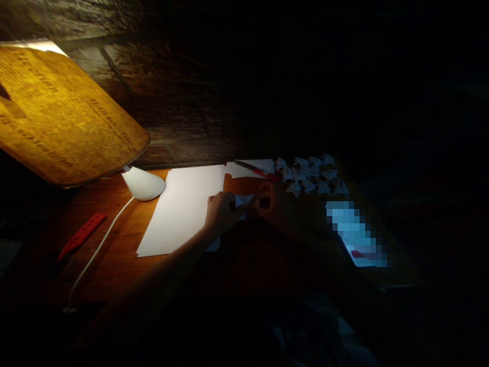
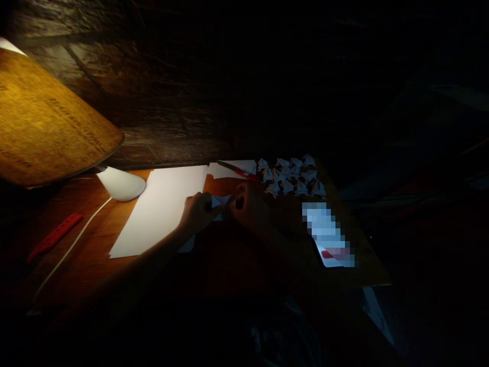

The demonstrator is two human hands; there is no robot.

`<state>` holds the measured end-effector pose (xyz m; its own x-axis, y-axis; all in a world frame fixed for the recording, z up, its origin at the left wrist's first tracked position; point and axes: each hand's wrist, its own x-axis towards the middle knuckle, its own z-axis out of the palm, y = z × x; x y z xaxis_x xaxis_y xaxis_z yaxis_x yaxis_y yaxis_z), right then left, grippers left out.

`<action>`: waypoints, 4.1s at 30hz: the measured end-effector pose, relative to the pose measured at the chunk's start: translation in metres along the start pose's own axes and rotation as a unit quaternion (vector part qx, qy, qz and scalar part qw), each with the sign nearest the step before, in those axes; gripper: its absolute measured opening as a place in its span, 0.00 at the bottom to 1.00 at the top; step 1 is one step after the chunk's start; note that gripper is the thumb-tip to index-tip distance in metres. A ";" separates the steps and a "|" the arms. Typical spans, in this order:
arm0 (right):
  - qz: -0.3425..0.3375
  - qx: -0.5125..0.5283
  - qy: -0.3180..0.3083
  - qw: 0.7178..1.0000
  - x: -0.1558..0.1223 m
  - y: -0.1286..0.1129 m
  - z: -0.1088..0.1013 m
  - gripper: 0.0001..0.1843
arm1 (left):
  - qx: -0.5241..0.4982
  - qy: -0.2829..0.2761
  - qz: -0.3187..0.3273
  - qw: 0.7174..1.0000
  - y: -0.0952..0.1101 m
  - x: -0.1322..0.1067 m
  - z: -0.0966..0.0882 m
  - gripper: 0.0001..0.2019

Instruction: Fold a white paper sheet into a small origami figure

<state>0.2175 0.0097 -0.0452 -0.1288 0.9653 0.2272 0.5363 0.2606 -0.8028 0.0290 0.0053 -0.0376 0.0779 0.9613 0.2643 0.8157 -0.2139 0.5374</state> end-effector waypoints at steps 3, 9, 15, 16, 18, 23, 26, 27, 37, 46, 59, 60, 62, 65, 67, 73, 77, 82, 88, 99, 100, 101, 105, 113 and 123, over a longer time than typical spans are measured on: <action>-0.008 -0.003 -0.002 1.000 -0.001 -0.001 0.002 0.27 | 0.000 0.007 0.001 1.000 -0.001 0.000 0.001 0.20; -0.020 -0.007 -0.005 1.000 -0.003 -0.005 0.002 0.27 | -0.011 0.030 0.025 0.999 -0.002 0.000 0.002 0.22; -0.043 0.012 -0.011 0.999 -0.003 -0.008 0.001 0.26 | -0.007 0.016 -0.009 1.000 -0.002 0.002 0.002 0.22; -0.043 0.013 -0.017 0.999 -0.003 -0.009 0.001 0.26 | -0.006 0.017 -0.008 1.000 -0.002 0.002 0.003 0.22; -0.040 0.013 -0.030 0.999 -0.003 -0.009 0.001 0.25 | -0.002 0.018 -0.006 1.000 -0.002 0.002 0.004 0.22; -0.015 0.012 -0.022 1.000 -0.003 -0.004 0.004 0.22 | 0.008 -0.001 0.008 1.000 -0.001 0.002 0.002 0.20; 0.001 0.027 -0.011 1.000 -0.001 -0.001 0.004 0.23 | -0.015 -0.013 0.006 1.000 -0.001 0.003 -0.003 0.17; -0.003 0.040 -0.007 0.999 0.000 0.000 0.003 0.26 | -0.023 -0.018 -0.001 1.000 -0.001 0.003 -0.005 0.17; -0.006 0.029 -0.024 0.999 -0.002 -0.001 0.005 0.31 | -0.038 -0.042 0.007 0.998 -0.003 0.002 -0.008 0.16; -0.008 0.000 -0.022 1.000 -0.005 -0.009 0.004 0.29 | -0.033 -0.021 0.030 0.999 -0.007 0.000 0.000 0.16; 0.023 0.035 -0.005 0.999 -0.003 0.000 0.009 0.31 | -0.110 -0.057 -0.025 0.992 -0.014 0.003 -0.001 0.10; 0.023 0.035 0.001 0.999 -0.003 0.000 0.009 0.30 | -0.119 -0.054 -0.026 0.991 -0.015 0.002 -0.001 0.09; 0.014 0.039 0.007 0.999 -0.004 -0.001 0.010 0.29 | -0.131 -0.044 -0.026 0.990 -0.016 0.002 0.000 0.08; 0.001 0.054 0.006 0.999 -0.005 -0.002 0.011 0.29 | -0.146 -0.036 -0.020 0.988 -0.015 0.002 0.001 0.08; 0.005 0.060 0.007 0.998 -0.005 -0.002 0.011 0.30 | -0.150 -0.032 -0.015 0.988 -0.014 0.002 0.001 0.08; 0.020 0.071 -0.009 0.997 -0.004 -0.003 0.010 0.29 | -0.144 -0.036 -0.019 0.989 -0.014 0.003 0.002 0.08; 0.027 0.050 -0.008 0.998 -0.004 -0.006 0.010 0.28 | -0.148 -0.033 -0.008 0.988 -0.011 0.002 0.002 0.08; 0.023 0.016 0.003 1.000 -0.005 -0.010 0.010 0.27 | -0.137 -0.022 0.003 0.990 -0.007 0.001 0.001 0.06; 0.006 0.005 0.014 1.000 -0.007 -0.010 0.012 0.26 | -0.114 -0.018 -0.006 0.993 -0.005 0.001 0.001 0.07; -0.024 0.003 -0.012 1.000 -0.005 -0.005 0.009 0.26 | -0.062 -0.035 0.012 0.997 -0.003 0.001 -0.003 0.09; -0.021 -0.004 -0.011 1.000 -0.005 -0.004 0.009 0.27 | -0.056 -0.043 0.019 0.997 -0.003 0.001 -0.005 0.09; -0.018 -0.011 -0.009 1.000 -0.005 -0.004 0.009 0.27 | -0.051 -0.051 0.026 0.997 -0.003 0.001 -0.006 0.09; -0.012 -0.038 -0.006 0.999 -0.004 -0.003 0.007 0.28 | -0.030 -0.071 0.040 0.996 -0.004 0.001 -0.009 0.11; -0.033 -0.010 -0.043 0.998 -0.003 -0.002 0.002 0.25 | -0.027 -0.080 0.061 0.995 -0.003 0.001 -0.009 0.09; -0.034 0.030 -0.048 0.998 -0.003 -0.003 0.000 0.23 | -0.020 -0.084 0.066 0.994 -0.004 0.001 -0.010 0.10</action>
<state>0.2165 0.0062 -0.0437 -0.2443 0.9418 0.2308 0.4727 0.3235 -0.8197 0.0203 0.0053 -0.0314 0.2799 0.9390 0.1997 0.7687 -0.3438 0.5393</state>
